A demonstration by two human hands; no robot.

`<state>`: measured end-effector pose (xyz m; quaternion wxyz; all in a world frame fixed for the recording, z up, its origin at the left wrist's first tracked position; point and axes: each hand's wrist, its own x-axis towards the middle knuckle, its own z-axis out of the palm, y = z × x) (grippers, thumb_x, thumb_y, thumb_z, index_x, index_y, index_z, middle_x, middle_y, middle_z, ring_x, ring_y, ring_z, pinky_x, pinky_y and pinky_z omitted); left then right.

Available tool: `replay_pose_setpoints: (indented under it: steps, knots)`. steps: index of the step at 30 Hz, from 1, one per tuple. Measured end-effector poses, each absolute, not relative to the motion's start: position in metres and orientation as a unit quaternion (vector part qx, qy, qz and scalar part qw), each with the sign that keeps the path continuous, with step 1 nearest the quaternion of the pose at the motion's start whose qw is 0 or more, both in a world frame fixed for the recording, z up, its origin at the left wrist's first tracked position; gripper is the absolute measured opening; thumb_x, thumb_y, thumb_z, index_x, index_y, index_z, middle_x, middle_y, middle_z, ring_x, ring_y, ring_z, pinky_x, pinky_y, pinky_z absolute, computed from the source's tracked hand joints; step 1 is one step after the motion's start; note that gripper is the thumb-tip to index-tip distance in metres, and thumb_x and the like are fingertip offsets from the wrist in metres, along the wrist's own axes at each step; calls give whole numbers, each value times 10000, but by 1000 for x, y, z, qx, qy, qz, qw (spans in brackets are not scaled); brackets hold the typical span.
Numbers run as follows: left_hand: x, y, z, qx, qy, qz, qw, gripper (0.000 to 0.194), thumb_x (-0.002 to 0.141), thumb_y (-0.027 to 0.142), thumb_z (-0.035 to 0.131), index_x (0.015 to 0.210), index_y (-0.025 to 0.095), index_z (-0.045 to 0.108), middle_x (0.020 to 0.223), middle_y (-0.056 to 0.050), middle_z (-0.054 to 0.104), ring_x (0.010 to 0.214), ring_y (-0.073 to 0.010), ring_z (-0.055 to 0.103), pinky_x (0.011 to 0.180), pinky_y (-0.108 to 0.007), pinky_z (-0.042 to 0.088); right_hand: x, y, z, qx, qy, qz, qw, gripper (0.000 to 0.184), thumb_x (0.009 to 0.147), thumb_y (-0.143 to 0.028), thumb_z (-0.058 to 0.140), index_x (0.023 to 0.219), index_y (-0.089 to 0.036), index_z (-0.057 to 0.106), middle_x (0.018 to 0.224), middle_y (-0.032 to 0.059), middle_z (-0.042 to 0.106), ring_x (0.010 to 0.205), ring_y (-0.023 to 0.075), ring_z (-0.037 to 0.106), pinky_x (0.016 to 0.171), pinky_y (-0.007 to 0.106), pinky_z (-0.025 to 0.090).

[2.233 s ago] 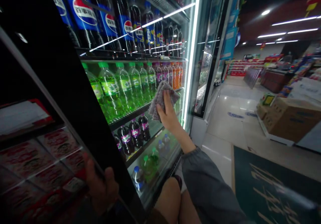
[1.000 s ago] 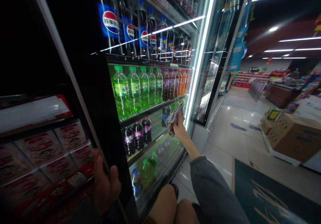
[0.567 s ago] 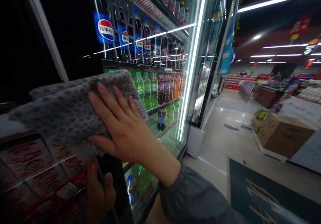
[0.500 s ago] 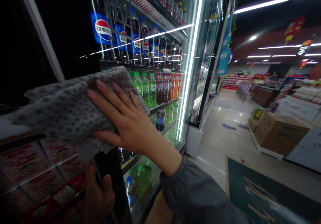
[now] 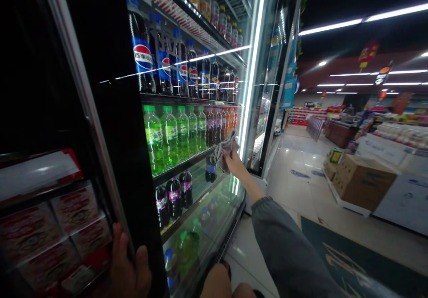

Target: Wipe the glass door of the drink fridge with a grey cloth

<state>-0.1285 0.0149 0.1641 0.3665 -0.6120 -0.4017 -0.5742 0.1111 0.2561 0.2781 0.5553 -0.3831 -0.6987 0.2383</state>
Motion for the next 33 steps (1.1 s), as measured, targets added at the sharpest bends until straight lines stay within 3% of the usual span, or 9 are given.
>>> replay_pose_setpoints:
  steps: [3,6,9,13,17,20,25,30,33]
  knots:
    - [-130,16,161,-612,-407,-573,363,846,889,-45,524,1657,144,223,1718,-41,216,1572,-138,226,1285,-230,199,102,238,292,-371,-712,234,549,766,921,-638,525,1584,-282,385,1608,65,506,1569,297,344,1315,595,169]
    - [-129,16,159,-600,-428,-570,362,826,906,-27,517,1657,144,218,1718,-27,210,1570,-109,219,1273,-193,187,79,194,325,-291,-773,177,535,716,1000,-548,457,1644,-318,245,1741,14,261,1628,243,166,1331,568,78]
    - [-129,16,160,-599,-423,-569,371,829,901,-21,520,1656,141,218,1718,-21,212,1568,-103,225,1270,-183,190,52,128,354,-189,-848,68,490,804,1026,-539,458,1661,-151,154,1770,108,61,1640,231,-4,1338,544,47]
    - [-131,20,163,-604,-408,-572,377,795,916,28,522,1651,130,239,1712,-25,234,1566,-103,235,1274,-190,176,30,67,364,-88,-899,-63,423,735,1021,-509,520,1604,-102,328,1757,122,157,1638,243,-23,1357,476,83]
    - [-132,22,163,-608,-410,-563,382,810,915,19,510,1657,130,206,1720,-34,202,1572,-99,211,1274,-198,173,32,78,359,-65,-906,-83,410,597,1070,-459,411,1585,-162,370,1742,72,254,1638,183,50,1357,419,127]
    - [-130,20,162,-601,-413,-568,381,834,898,-5,514,1659,145,207,1722,-30,200,1568,-86,214,1266,-187,180,42,115,351,-80,-880,-38,466,588,1076,-402,393,1609,-166,310,1742,89,253,1631,143,103,1352,413,150]
    - [-129,17,158,-593,-428,-580,358,849,885,29,545,1658,189,233,1712,16,234,1559,-71,233,1260,-178,193,65,187,328,-187,-797,96,567,660,1017,-408,461,1619,-211,274,1754,77,210,1626,178,170,1346,479,152]
    - [-129,16,157,-596,-425,-582,354,851,890,13,531,1661,196,221,1716,22,219,1562,-68,222,1270,-179,180,86,236,324,-325,-662,278,615,588,925,-352,466,1496,-217,440,1555,88,558,1458,239,512,1276,518,360]
    - [-127,16,158,-592,-427,-580,361,851,883,12,554,1656,174,236,1711,-5,240,1558,-90,249,1270,-188,206,82,223,326,-323,-668,285,607,488,924,-331,461,1395,-232,538,1369,70,698,1332,255,621,1212,533,456]
